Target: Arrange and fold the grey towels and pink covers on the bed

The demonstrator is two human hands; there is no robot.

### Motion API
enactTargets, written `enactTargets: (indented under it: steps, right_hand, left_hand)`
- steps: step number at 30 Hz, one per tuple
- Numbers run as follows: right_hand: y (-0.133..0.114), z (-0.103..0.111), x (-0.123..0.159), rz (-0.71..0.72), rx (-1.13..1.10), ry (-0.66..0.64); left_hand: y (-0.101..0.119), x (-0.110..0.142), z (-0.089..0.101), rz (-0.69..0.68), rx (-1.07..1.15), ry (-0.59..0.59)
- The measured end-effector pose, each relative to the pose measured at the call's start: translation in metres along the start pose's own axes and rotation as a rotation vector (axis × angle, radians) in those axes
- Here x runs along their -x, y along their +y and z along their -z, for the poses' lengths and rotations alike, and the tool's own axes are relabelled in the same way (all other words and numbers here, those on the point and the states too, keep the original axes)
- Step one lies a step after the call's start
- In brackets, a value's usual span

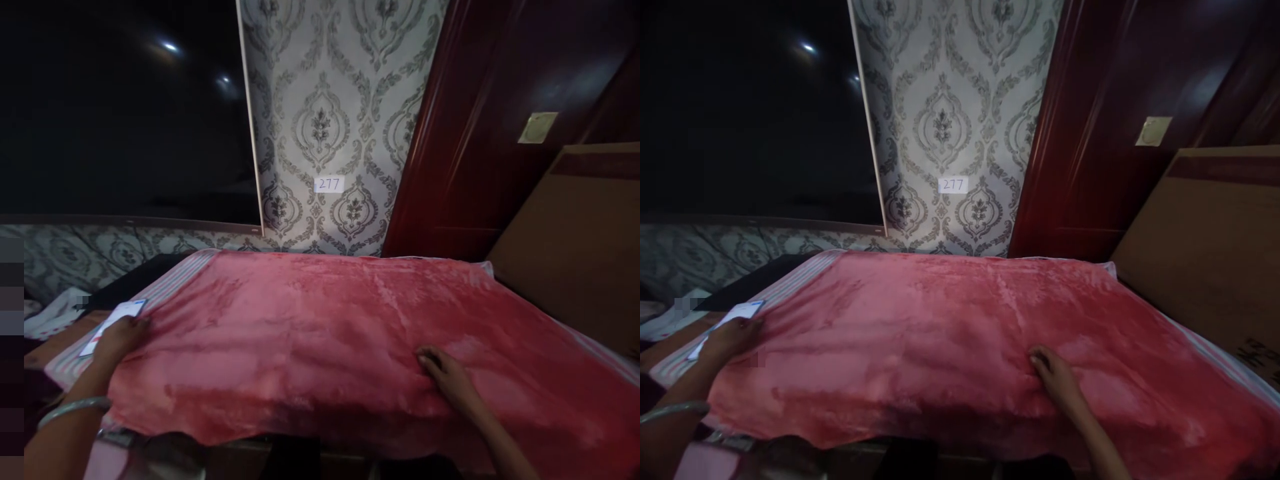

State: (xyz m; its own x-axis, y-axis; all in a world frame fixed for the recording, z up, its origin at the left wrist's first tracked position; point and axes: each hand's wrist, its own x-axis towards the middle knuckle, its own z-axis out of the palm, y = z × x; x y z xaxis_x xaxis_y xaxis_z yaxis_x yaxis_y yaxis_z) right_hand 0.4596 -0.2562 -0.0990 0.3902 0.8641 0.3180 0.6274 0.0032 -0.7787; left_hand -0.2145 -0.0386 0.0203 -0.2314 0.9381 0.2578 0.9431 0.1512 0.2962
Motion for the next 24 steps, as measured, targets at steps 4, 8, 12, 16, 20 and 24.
enactTargets:
  steps: [4, 8, 12, 16, 20, 24]
  right_hand:
    - [0.004, 0.006, 0.026, 0.060, 0.097, 0.151]
    - [0.011, 0.011, 0.062, 0.172, 0.217, 0.106]
    - [0.010, 0.010, 0.078, 0.303, 0.318, 0.043]
    - [0.001, 0.002, 0.074, 0.319, 0.354, 0.037]
    - [-0.008, -0.005, 0.069, 0.285, 0.347, 0.027]
    - [-0.009, -0.001, 0.073, 0.251, 0.309, 0.031]
  left_hand:
    - [0.011, 0.029, 0.003, -0.023, -0.084, 0.141]
    - [0.020, 0.075, -0.030, -0.421, 0.006, 0.184]
    - [0.038, 0.128, -0.075, -0.751, 0.082, 0.138]
    - [0.057, 0.157, -0.096, -0.927, 0.072, 0.110]
    - [0.064, 0.156, -0.095, -0.928, 0.044, 0.046]
    - [0.056, 0.154, -0.091, -0.917, 0.026, 0.002]
